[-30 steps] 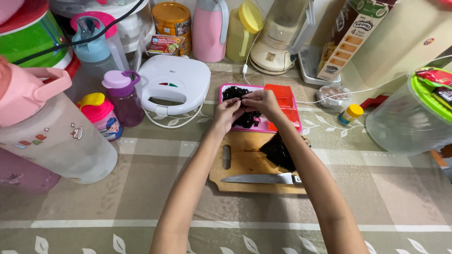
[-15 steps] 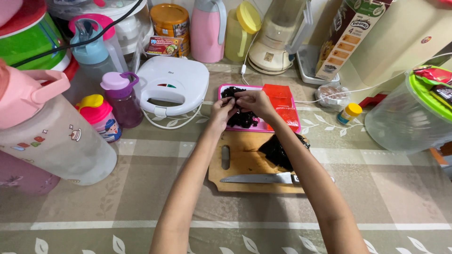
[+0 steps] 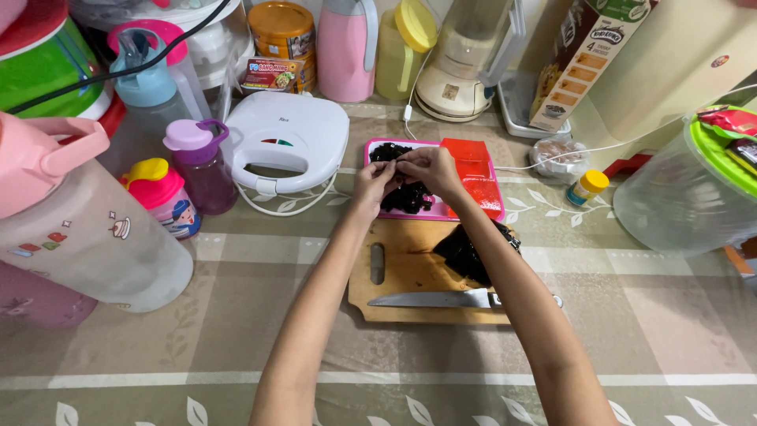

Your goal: Cutting a block of dark jelly into small pieces on a wooden board using a knife

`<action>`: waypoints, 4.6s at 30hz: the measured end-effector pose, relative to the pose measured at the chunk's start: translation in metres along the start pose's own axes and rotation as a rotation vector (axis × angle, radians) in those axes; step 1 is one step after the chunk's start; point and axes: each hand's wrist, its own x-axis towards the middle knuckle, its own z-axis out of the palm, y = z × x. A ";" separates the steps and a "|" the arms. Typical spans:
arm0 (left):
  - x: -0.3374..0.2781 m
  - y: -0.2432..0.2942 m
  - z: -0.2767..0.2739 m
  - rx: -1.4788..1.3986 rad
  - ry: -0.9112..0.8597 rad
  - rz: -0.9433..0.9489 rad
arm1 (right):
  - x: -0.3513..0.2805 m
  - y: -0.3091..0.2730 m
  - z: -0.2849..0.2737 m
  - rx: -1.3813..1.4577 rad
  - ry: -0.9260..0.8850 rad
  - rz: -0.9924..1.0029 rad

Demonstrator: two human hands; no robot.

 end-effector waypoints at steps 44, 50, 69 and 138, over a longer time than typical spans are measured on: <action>-0.026 0.054 0.014 0.917 0.003 0.357 | 0.019 0.026 -0.015 -0.576 0.060 -0.280; -0.041 0.064 0.017 1.033 -0.052 0.488 | 0.058 0.095 -0.013 -0.763 0.066 -0.256; -0.064 0.080 0.024 1.297 -0.165 0.644 | 0.019 0.039 -0.022 -0.710 0.028 -0.260; -0.252 0.111 -0.030 1.279 -0.203 0.569 | -0.157 -0.025 -0.005 -0.031 -0.391 0.362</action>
